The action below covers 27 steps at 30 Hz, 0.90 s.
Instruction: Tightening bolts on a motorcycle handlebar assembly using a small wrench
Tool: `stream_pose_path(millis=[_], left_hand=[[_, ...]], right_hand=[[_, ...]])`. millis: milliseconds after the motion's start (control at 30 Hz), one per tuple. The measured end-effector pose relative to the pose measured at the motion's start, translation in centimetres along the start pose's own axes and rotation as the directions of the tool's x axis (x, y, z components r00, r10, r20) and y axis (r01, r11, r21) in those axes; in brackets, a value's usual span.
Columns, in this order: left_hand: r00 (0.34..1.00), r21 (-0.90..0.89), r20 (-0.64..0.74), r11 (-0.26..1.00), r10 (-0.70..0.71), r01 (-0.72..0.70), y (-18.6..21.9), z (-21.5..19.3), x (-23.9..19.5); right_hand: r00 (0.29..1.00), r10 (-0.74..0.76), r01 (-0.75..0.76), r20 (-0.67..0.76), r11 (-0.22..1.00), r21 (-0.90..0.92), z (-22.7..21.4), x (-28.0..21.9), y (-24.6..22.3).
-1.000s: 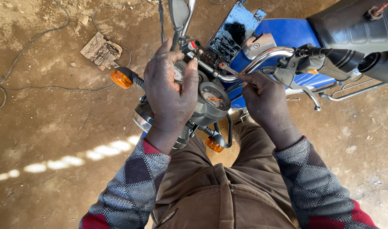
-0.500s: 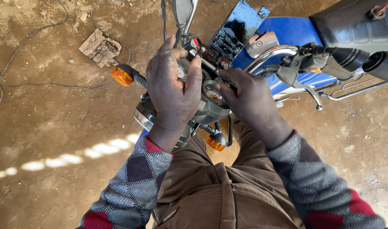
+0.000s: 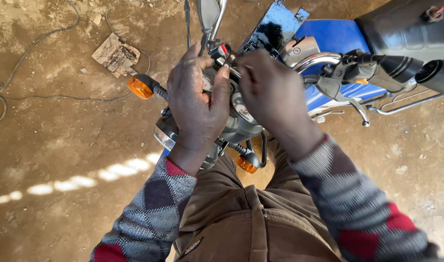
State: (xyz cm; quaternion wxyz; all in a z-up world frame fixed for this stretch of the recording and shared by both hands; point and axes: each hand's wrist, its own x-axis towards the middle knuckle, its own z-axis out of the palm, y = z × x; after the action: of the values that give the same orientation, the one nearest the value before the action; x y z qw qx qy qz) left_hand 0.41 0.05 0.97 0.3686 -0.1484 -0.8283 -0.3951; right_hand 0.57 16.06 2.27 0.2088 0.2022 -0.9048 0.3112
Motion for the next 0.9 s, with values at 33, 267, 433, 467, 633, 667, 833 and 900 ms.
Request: stream_pose_path(millis=[33, 267, 433, 467, 633, 667, 833, 900], left_hand=[[1.0, -0.004, 0.003, 1.0, -0.001, 0.001, 0.1, 0.0, 0.0], [1.0, -0.011, -0.004, 1.0, 0.028, -0.028, 0.1, 0.2, 0.3], [1.0, 0.003, 0.002, 1.0, 0.004, -0.004, 0.0, 0.2, 0.0], [1.0, 0.005, 0.002, 1.0, 0.007, -0.007, 0.0, 0.2, 0.0], [1.0, 0.014, 0.018, 1.0, -0.001, 0.001, -0.1, 0.2, -0.1], [1.0, 0.01, 0.02, 1.0, -0.001, 0.001, -0.1, 0.3, 0.0], [1.0, 0.031, -0.006, 0.999, 0.007, -0.007, 0.0, 0.2, -0.1], [1.0, 0.026, -0.007, 1.0, 0.01, -0.01, 0.0, 0.2, 0.0]], right_hand=[[0.988, -0.034, 0.035, -0.148, 0.999, 0.007, -0.9, -1.2, 0.1], [0.853, 0.497, -0.28, -0.161, 0.696, 0.661, 0.6, -7.8, 3.2], [0.847, 0.51, -0.326, -0.149, 0.72, 0.612, 2.2, -8.3, 3.8], [0.848, 0.509, -0.323, -0.15, 0.719, 0.615, 2.2, -8.3, 3.8], [0.826, 0.558, -0.406, -0.082, 0.689, 0.6, 2.1, -8.1, 4.2], [0.824, 0.56, -0.408, -0.084, 0.69, 0.598, 1.9, -8.1, 4.4], [0.774, 0.629, -0.46, -0.068, 0.633, 0.622, 2.1, -7.9, 5.3], [0.767, 0.638, -0.463, -0.064, 0.619, 0.635, 2.2, -7.7, 5.3]])
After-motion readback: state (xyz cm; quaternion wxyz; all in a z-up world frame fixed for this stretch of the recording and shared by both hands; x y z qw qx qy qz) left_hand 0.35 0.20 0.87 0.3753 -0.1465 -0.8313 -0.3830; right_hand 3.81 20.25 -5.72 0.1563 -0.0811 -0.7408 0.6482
